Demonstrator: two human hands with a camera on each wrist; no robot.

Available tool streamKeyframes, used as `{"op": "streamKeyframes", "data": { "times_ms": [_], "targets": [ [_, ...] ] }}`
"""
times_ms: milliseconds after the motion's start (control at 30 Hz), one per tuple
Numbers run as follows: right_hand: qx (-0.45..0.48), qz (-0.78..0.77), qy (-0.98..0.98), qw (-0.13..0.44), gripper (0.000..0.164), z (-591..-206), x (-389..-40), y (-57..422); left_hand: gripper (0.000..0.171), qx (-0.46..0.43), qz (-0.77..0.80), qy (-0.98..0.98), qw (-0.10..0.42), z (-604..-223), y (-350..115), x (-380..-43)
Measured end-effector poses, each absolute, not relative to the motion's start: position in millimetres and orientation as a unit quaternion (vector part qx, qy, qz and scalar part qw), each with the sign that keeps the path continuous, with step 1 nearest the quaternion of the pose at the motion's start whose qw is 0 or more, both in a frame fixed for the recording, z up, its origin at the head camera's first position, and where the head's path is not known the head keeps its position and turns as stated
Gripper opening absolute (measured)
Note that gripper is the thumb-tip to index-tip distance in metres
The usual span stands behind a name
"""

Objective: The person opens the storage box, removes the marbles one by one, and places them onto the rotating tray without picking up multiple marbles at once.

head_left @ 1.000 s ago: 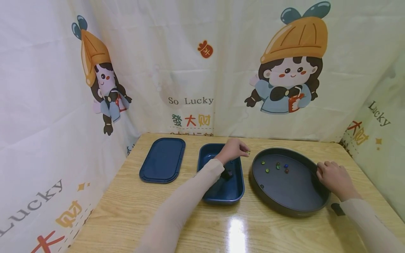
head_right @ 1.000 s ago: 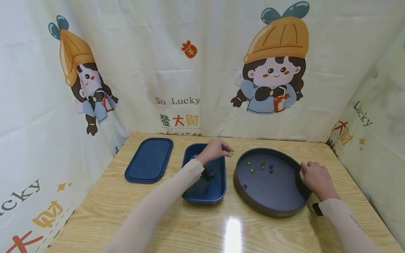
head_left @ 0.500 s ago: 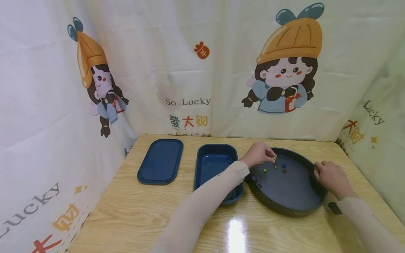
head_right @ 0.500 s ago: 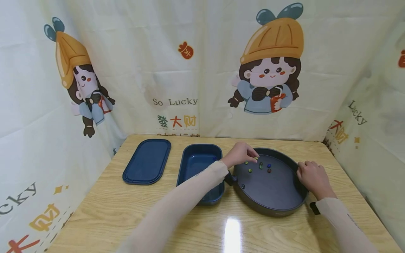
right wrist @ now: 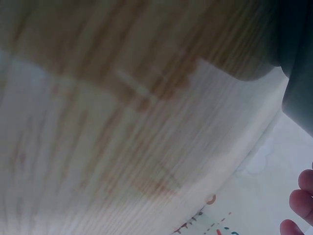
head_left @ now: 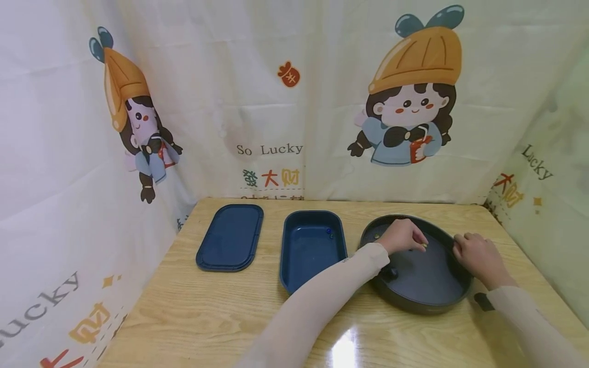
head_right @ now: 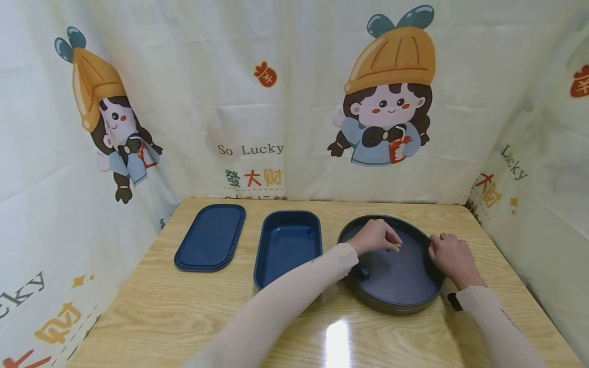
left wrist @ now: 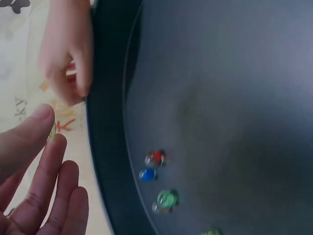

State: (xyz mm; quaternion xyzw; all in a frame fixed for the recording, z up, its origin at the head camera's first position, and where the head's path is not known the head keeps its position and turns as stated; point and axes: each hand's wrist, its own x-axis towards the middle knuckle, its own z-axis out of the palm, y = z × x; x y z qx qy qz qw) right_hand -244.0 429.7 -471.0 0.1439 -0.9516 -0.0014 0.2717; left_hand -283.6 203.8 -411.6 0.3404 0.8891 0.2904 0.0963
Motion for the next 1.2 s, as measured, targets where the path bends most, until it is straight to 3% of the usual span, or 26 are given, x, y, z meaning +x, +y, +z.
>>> {"op": "streamKeyframes", "data": {
  "times_ms": [200,500,633,1200],
  "targets": [
    [0.148,0.001,-0.949,0.28,0.012,-471.7,-243.7,426.5,0.016,0.392,0.236,0.883,0.106,-425.9,219.8,-283.2],
    [0.136,0.005,-0.952,0.272,0.012,-472.5,-244.1,423.4,0.015,0.472,0.156,0.848,0.182,-442.1,240.3,-280.5],
    [0.136,0.007,-0.953,0.271,0.013,-472.2,-244.5,424.3,0.014,0.492,0.128,0.84,0.19,-443.7,245.7,-277.3],
    [0.133,-0.004,-0.953,0.273,0.017,-474.5,-241.6,430.8,0.016,0.452,0.108,0.857,0.224,-454.6,249.1,-272.6]
  ]
}}
